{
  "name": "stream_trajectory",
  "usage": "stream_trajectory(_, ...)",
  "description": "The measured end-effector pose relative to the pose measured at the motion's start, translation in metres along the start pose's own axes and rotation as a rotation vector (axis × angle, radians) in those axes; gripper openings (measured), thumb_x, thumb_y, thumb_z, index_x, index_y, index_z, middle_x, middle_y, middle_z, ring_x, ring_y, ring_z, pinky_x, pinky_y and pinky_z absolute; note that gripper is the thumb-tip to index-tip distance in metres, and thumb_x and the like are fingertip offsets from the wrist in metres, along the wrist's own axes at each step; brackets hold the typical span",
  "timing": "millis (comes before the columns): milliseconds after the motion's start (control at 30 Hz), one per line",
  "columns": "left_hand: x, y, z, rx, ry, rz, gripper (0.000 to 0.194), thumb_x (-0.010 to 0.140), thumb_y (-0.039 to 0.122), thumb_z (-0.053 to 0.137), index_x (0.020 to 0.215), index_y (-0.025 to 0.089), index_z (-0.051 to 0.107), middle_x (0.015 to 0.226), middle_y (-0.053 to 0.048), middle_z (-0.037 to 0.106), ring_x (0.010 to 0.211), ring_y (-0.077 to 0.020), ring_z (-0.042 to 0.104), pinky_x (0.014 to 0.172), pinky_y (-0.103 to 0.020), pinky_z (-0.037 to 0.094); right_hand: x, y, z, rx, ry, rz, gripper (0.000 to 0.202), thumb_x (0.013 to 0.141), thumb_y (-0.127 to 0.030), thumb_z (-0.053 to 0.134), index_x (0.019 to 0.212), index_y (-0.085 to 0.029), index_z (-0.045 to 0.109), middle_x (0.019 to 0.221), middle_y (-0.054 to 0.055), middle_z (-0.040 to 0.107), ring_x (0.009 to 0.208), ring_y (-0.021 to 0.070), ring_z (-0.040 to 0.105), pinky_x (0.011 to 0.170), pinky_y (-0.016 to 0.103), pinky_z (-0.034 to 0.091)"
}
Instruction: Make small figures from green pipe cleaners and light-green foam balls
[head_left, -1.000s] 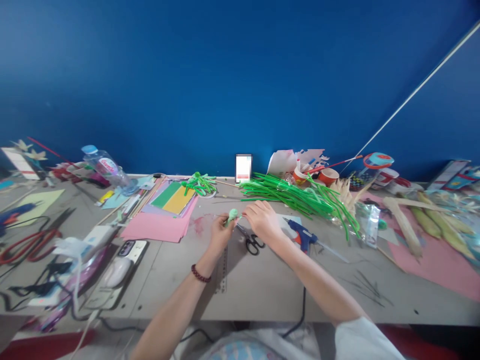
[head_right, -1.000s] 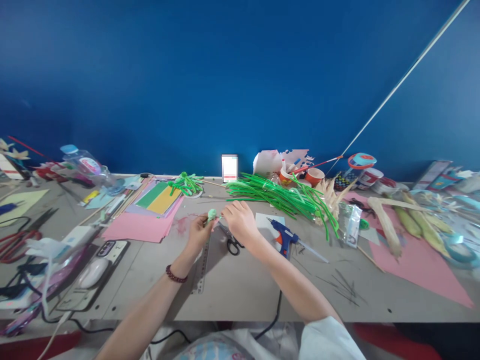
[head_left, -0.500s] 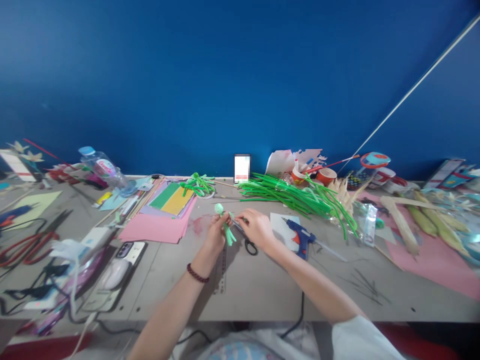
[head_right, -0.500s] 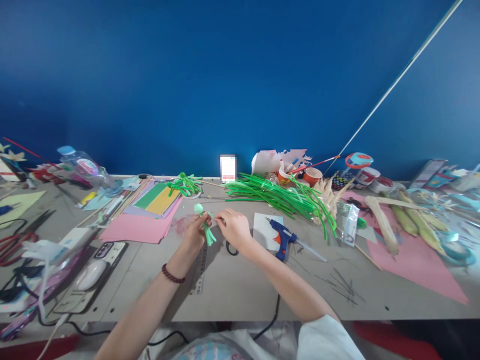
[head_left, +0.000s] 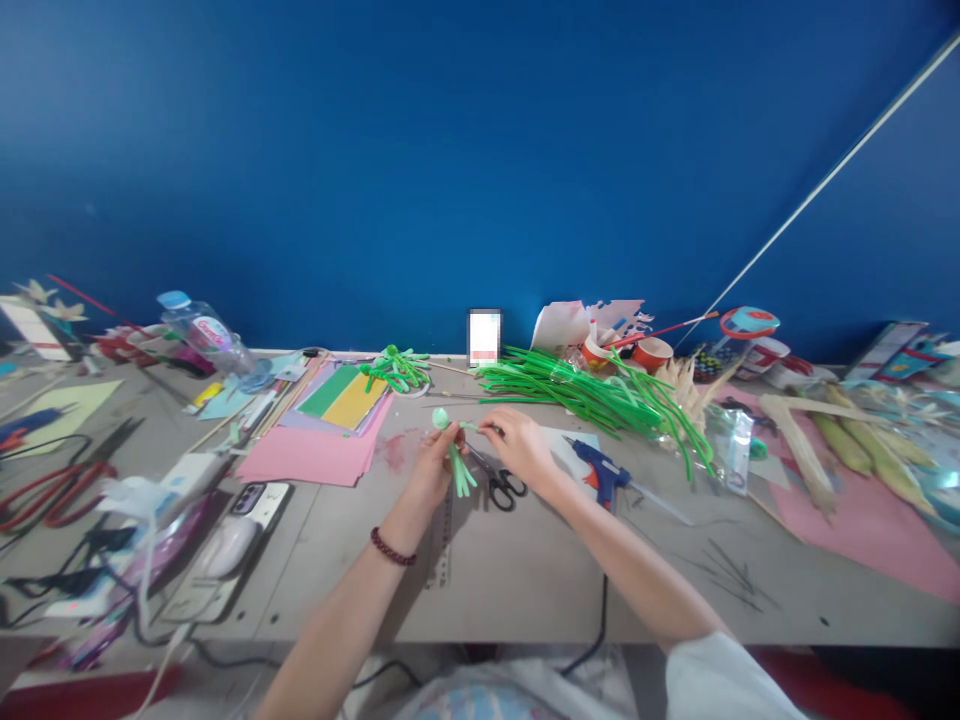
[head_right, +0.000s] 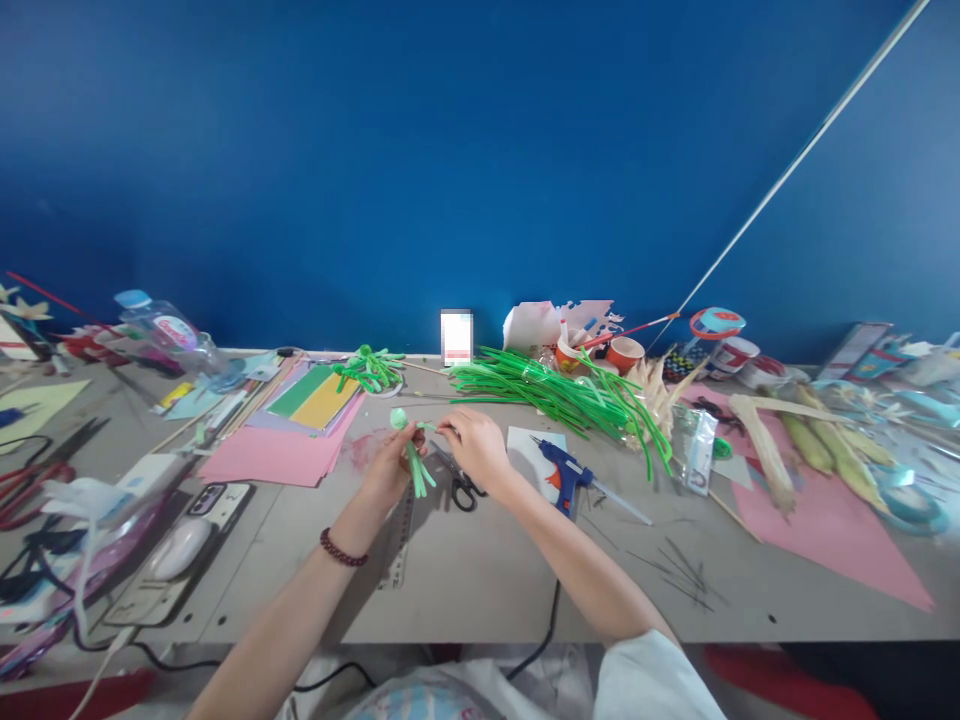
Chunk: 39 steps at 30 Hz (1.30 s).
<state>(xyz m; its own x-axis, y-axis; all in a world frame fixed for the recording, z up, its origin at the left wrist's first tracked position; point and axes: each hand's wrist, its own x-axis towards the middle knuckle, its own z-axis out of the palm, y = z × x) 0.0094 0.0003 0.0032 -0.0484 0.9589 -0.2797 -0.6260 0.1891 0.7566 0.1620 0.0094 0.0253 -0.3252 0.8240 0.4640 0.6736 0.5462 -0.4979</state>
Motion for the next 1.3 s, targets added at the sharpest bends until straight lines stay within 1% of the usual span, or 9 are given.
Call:
stream_trajectory(167,0.002,-0.002,0.0,0.032,0.037,-0.017,0.031,0.046,0.029,0.086,0.061,0.012,0.064,0.055,0.003,0.057,0.05,-0.0067,0.051,0.048,-0.018,0.044,-0.001,-0.001,0.001,-0.034,0.003,-0.015,0.011,0.087,-0.019,0.055,0.081,-0.02,0.064,0.083,0.004,0.067,0.079,0.0175,0.06,0.072,0.027,0.041)
stream_trajectory(300,0.003,-0.002,0.0,0.039,0.037,-0.03,0.022,0.052,0.023,0.083,0.06,0.013,0.065,0.052,0.004,0.054,0.048,-0.0069,0.049,0.049,-0.02,0.044,-0.001,-0.001,0.0,-0.039,0.009,-0.026,0.01,0.087,-0.019,0.055,0.082,-0.02,0.064,0.084,0.004,0.067,0.08,0.0178,0.059,0.073,0.027,0.041)
stream_trajectory(400,0.004,-0.003,-0.002,0.032,0.029,-0.053,0.016,0.057,0.02,0.08,0.06,0.016,0.065,0.053,0.002,0.055,0.049,-0.0083,0.05,0.05,-0.021,0.044,-0.001,-0.001,-0.001,-0.039,0.017,-0.025,0.01,0.088,-0.02,0.055,0.083,-0.02,0.064,0.085,0.005,0.067,0.082,0.0181,0.059,0.074,0.028,0.042)
stream_trajectory(600,0.005,-0.005,-0.005,0.028,-0.001,-0.063,0.016,0.062,0.023,0.077,0.061,0.016,0.063,0.055,0.001,0.057,0.051,-0.0107,0.052,0.051,-0.024,0.043,0.0,-0.003,-0.002,-0.066,0.017,-0.048,0.009,0.087,-0.018,0.056,0.081,-0.019,0.063,0.084,0.004,0.067,0.082,0.0187,0.059,0.075,0.028,0.042)
stream_trajectory(700,0.005,-0.004,-0.005,0.008,-0.004,-0.063,0.021,0.059,0.024,0.079,0.061,0.015,0.061,0.054,0.002,0.056,0.051,-0.0097,0.051,0.05,-0.023,0.042,0.0,-0.003,-0.002,-0.078,0.013,-0.067,0.009,0.087,-0.018,0.057,0.082,-0.019,0.064,0.084,0.005,0.067,0.083,0.0189,0.059,0.075,0.029,0.041)
stream_trajectory(867,0.002,0.0,-0.001,-0.013,-0.036,-0.077,0.028,0.049,0.025,0.084,0.061,0.013,0.062,0.054,0.003,0.054,0.049,-0.0069,0.049,0.048,-0.02,0.04,0.001,0.0,-0.001,-0.052,0.004,-0.062,0.008,0.086,-0.018,0.058,0.081,-0.019,0.064,0.083,0.005,0.067,0.083,0.0194,0.059,0.076,0.029,0.042)
stream_trajectory(1000,0.0,0.001,-0.002,0.101,-0.096,-0.055,0.026,0.049,0.029,0.083,0.058,0.014,0.064,0.051,0.003,0.054,0.048,-0.0075,0.048,0.049,-0.021,0.041,0.005,0.008,-0.003,0.019,-0.026,-0.054,0.008,0.086,-0.019,0.059,0.084,-0.02,0.067,0.085,0.005,0.069,0.083,0.0194,0.06,0.076,0.03,0.044)
stream_trajectory(1133,0.001,-0.001,-0.005,0.216,-0.132,-0.037,0.02,0.049,0.024,0.083,0.055,0.016,0.066,0.047,0.002,0.055,0.043,-0.0082,0.047,0.047,-0.022,0.037,0.009,0.015,-0.011,0.035,-0.03,-0.059,0.01,0.084,-0.02,0.062,0.078,-0.021,0.069,0.081,0.003,0.071,0.081,0.02,0.059,0.074,0.03,0.044)
stream_trajectory(1300,0.002,-0.003,-0.007,0.466,-0.176,0.112,0.011,0.056,0.025,0.078,0.058,0.02,0.069,0.048,0.002,0.055,0.044,-0.0102,0.047,0.049,-0.024,0.037,0.01,0.012,-0.019,-0.018,0.001,-0.161,0.014,0.085,-0.022,0.061,0.075,-0.02,0.07,0.077,0.004,0.071,0.077,0.0189,0.057,0.073,0.031,0.043)
